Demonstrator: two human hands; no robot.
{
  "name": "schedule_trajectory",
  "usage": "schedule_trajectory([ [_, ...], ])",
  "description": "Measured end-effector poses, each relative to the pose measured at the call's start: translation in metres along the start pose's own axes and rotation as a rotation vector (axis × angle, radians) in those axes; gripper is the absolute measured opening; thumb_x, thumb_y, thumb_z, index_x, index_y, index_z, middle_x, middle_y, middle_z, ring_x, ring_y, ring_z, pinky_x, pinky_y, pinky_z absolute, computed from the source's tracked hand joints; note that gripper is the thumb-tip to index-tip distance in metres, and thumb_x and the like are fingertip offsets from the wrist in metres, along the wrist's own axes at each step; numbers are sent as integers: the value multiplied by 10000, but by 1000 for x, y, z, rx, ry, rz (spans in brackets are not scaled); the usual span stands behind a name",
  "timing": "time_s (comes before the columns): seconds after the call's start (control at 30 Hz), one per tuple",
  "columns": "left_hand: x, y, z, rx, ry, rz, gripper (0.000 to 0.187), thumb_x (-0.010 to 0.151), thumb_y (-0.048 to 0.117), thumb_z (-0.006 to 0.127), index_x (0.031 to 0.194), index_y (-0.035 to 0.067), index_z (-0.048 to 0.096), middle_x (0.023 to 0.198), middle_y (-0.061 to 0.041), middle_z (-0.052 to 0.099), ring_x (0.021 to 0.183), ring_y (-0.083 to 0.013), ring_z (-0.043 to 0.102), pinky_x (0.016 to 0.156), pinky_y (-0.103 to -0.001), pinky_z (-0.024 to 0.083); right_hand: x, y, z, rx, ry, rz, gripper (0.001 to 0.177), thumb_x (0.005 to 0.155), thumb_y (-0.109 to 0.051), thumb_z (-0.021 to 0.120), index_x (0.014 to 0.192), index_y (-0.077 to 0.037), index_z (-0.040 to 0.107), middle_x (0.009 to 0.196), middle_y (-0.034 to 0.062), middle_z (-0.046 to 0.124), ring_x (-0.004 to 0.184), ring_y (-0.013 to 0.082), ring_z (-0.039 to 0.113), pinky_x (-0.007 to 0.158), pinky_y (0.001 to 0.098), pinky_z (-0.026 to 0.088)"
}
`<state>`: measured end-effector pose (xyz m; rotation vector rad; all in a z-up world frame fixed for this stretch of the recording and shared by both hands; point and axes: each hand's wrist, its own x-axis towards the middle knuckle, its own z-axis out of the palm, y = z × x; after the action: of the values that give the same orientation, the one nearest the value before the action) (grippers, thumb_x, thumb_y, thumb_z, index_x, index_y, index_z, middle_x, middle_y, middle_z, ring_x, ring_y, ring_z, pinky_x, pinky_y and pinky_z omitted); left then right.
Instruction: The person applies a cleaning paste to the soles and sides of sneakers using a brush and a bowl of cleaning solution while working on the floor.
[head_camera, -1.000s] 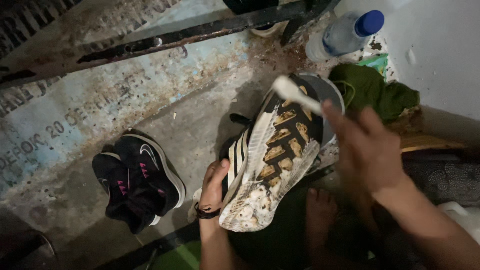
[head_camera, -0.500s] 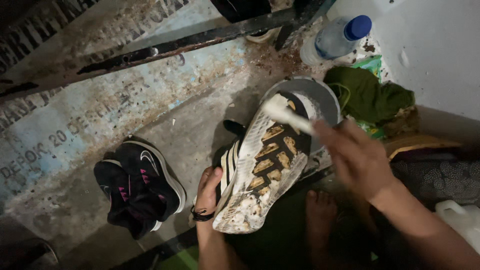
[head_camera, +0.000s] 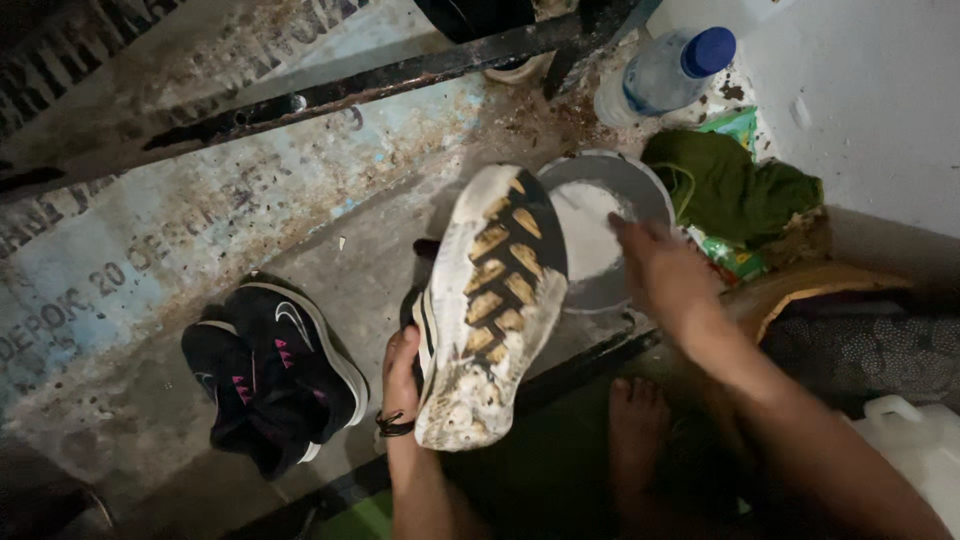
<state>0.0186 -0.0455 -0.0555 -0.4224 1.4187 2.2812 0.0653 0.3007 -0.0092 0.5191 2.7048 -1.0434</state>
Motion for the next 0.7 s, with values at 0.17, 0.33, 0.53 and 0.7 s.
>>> schedule_trajectory([
  [0.17,13,-38,-36,-73,217,-5,274,1085,194,695,857,46,673,762,-134,687,740,-185,614,833,-352,498,-21,9,59,-774,-87,-112,590,996,-106,613,1565,-259,577,1207,117,705,632,264,797,486,399,627],
  [0.33,14,-74,-85,107,184,-30,277,1068,255,749,831,134,670,831,-45,689,853,-125,610,870,-333,515,-24,-11,34,-179,-354,163,478,1034,-124,557,1504,-134,641,1262,275,726,869,448,795,676,525,650],
  [0.53,9,-8,-11,97,54,-12,246,1065,310,690,927,107,698,955,-46,722,914,-152,662,895,-344,530,-59,-13,-28,573,-151,305,378,1090,-117,535,1394,-79,758,875,174,598,728,292,565,681,448,441],
  [0.7,6,-4,0,71,-23,-67,487,1036,395,650,1310,9,761,1347,-162,767,1268,-323,718,1101,-456,528,-85,-12,-44,304,-140,-28,400,990,-101,577,1356,-144,730,1412,66,780,606,156,733,501,300,588],
])
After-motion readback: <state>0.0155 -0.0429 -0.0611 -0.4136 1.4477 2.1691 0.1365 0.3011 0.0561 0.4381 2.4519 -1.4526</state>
